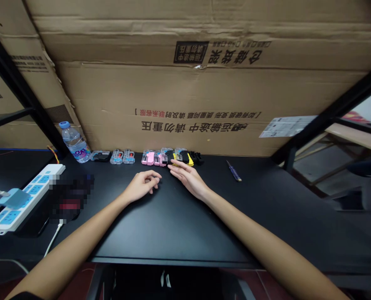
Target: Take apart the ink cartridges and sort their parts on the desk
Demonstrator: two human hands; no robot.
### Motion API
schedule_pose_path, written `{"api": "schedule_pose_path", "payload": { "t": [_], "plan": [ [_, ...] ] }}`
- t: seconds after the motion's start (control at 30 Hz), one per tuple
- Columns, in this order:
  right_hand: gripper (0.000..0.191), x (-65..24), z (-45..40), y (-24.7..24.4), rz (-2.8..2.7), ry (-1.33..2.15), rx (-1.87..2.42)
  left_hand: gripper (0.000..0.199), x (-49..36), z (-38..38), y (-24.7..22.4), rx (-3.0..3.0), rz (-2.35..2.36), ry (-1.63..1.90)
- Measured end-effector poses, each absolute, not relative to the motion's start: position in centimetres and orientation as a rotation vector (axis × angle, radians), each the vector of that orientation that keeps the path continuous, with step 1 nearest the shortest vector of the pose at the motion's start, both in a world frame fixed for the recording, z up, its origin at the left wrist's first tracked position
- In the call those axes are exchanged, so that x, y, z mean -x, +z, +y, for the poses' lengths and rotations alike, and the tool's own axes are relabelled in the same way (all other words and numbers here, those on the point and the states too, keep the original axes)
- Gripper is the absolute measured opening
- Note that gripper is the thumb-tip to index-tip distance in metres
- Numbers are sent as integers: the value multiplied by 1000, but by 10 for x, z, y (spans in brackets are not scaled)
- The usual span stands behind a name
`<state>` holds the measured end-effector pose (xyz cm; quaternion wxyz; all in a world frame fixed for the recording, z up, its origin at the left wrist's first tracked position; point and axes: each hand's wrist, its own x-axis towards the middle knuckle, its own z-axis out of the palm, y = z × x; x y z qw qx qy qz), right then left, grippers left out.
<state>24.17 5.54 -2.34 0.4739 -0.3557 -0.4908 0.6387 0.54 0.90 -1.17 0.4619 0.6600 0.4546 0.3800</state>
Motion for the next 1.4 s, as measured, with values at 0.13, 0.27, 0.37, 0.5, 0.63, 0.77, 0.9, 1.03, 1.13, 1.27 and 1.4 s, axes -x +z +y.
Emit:
{"api": "schedule_pose_path", "payload": {
  "t": [0.13, 0.27, 0.37, 0.5, 0.63, 0.77, 0.9, 1.03, 1.13, 1.27, 1.4],
  "plan": [
    [50, -242, 55, -24, -1228, 1581, 860, 28, 5, 11, -3, -1739, 1255, 1006],
    [49, -245, 52, -27, -1270, 1524, 886, 21, 24, 16, 3, -2089, 1571, 1074],
    [42, -248, 48, -28, -1327, 1482, 907, 34, 39, 21, 0, -2327, 1813, 963],
    [38, -252, 42, -25, -1347, 1450, 929, 44, 51, 26, -9, -2440, 1989, 689],
    [35, -252, 39, -22, -1363, 1437, 942, 32, 50, 26, -7, -2518, 1967, 623],
    [34, -251, 37, -21, -1373, 1410, 950, 25, 44, 21, 4, -2571, 1862, 655],
    [32, -254, 41, -23, -1412, 1297, 956, 22, 42, 17, 10, -2550, 1878, 602],
    [28, -280, 62, -24, -1509, 875, 1050, 20, 42, 15, 6, -2475, 1686, 599],
    [27, -309, 81, -23, -1600, 433, 1156, 20, 35, 11, 2, -2524, 1390, 618],
    [35, -334, 95, -25, -1799, 152, 1349, 18, 21, 2, 5, -2560, 1075, 658],
    [41, -340, 99, -32, -1943, 135, 1544, 16, 16, -1, 10, -2566, 962, 728]
  ]
}}
